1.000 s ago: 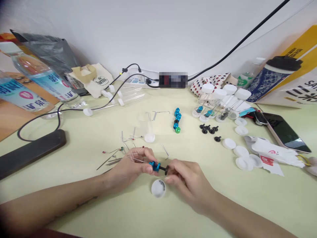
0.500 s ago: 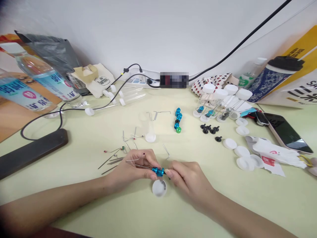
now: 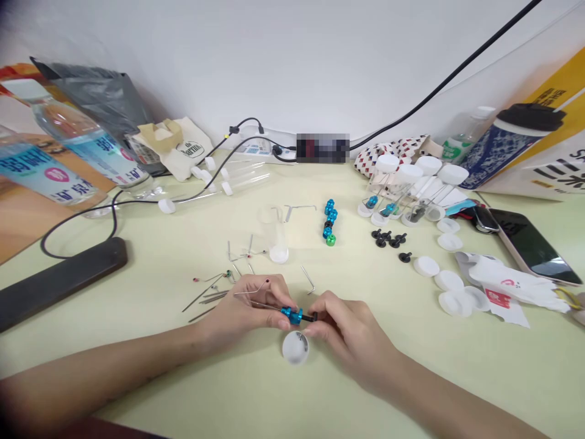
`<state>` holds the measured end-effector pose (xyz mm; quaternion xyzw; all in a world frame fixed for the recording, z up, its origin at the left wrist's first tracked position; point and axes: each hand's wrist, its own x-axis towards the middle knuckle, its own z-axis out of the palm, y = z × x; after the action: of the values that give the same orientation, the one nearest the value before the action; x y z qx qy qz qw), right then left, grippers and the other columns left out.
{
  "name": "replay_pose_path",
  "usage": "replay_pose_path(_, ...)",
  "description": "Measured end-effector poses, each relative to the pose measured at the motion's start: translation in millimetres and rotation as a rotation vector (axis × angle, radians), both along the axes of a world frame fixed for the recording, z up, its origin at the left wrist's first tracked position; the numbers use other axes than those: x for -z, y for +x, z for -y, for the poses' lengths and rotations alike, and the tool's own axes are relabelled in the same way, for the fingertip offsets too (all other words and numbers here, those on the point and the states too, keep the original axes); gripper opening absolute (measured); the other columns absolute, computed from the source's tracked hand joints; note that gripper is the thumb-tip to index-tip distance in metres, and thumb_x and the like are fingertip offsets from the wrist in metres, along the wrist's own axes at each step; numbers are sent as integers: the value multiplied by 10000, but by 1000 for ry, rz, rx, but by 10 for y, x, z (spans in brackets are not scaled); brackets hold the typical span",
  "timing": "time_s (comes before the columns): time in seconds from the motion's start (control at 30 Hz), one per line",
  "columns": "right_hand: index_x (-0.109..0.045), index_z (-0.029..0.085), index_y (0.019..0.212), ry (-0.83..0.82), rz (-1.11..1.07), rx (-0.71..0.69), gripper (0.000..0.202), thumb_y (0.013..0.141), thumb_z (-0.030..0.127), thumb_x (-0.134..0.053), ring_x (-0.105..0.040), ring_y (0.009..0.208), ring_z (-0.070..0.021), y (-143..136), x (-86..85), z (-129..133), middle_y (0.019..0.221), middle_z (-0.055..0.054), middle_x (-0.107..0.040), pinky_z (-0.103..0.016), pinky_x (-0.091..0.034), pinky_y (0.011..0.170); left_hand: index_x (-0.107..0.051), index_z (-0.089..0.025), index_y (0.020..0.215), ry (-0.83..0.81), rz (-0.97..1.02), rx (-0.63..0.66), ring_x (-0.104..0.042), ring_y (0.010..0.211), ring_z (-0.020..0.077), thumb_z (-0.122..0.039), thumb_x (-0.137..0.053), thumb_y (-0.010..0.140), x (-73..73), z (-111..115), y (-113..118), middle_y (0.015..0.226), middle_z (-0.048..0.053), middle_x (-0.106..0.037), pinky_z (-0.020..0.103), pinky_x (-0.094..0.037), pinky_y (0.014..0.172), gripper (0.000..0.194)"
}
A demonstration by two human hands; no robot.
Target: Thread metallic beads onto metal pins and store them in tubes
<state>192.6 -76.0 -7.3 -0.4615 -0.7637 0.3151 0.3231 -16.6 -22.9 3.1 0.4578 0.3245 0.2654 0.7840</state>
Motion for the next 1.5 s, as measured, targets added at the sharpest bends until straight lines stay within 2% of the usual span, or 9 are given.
replay_pose_path(0.2,-511,234,889,230,-23,19,59,908,263,-558,-582,614,-115,-42,24,-25,756,-4,-635,-212,-434,517,-678,-156,742,-10,-11,-10,-665,754,98,-143,-810,643,5,-14,-3,768,-9,-715,209,-508,743,165)
replay_pose_path(0.33,-533,230,891,143,-8,7,108,910,333,-560,-518,531,-102,-25,17,-22,668,22,-599,-210,-403,480,-687,-154,740,-3,-14,3,-666,749,96,-132,-804,648,12,-13,-10,765,-10,-720,204,-510,735,151)
replay_pose_path(0.57,-531,205,781,86,-42,-85,356,991,415,-336,-441,500,-90,22,-14,-18,595,31,-507,-206,-360,478,-702,-138,765,20,17,33,-671,720,102,-123,-812,633,-1,17,5,741,-10,-699,214,-517,713,172)
replay_pose_path(0.63,-554,208,880,89,-62,-65,321,989,419,-338,-476,536,-99,29,-2,-20,643,20,-538,-209,-391,507,-694,-137,761,1,22,17,-672,728,102,-120,-812,635,2,11,10,758,-4,-708,214,-516,721,173)
replay_pose_path(0.77,-490,221,1129,131,-84,7,239,925,338,-533,-578,677,-123,26,15,-21,836,-21,-613,-224,-472,622,-670,-145,768,-29,34,-65,-672,734,103,-136,-787,681,17,-18,12,775,0,-723,237,-518,758,146)
replay_pose_path(0.9,-540,226,1043,185,-52,29,148,909,164,-539,-590,663,-106,12,20,-22,810,-10,-622,-203,-464,610,-662,-141,763,-37,33,-56,-666,703,101,-136,-791,674,13,-26,5,769,5,-726,235,-519,732,157)
replay_pose_path(1.23,-569,199,1012,138,-42,-10,105,911,215,-545,-536,607,-110,55,70,-24,747,-8,-610,-220,-421,553,-647,-134,747,-27,-4,-35,-665,730,114,-142,-812,639,-13,1,-5,779,13,-717,248,-517,747,198)
replay_pose_path(1.33,-604,180,971,34,-115,17,110,903,248,-551,-539,605,-114,18,35,-38,738,-20,-620,-225,-423,552,-645,-132,751,-14,3,-20,-653,741,110,-144,-803,649,-33,-6,-8,784,16,-709,241,-513,741,188)
replay_pose_path(1.5,-621,155,907,-381,-420,88,222,891,367,-560,-506,511,-91,-52,-48,-86,577,25,-541,-205,-389,493,-666,-143,839,11,-9,18,-656,788,130,-141,-782,669,-92,-53,-24,835,33,-709,256,-511,756,206)
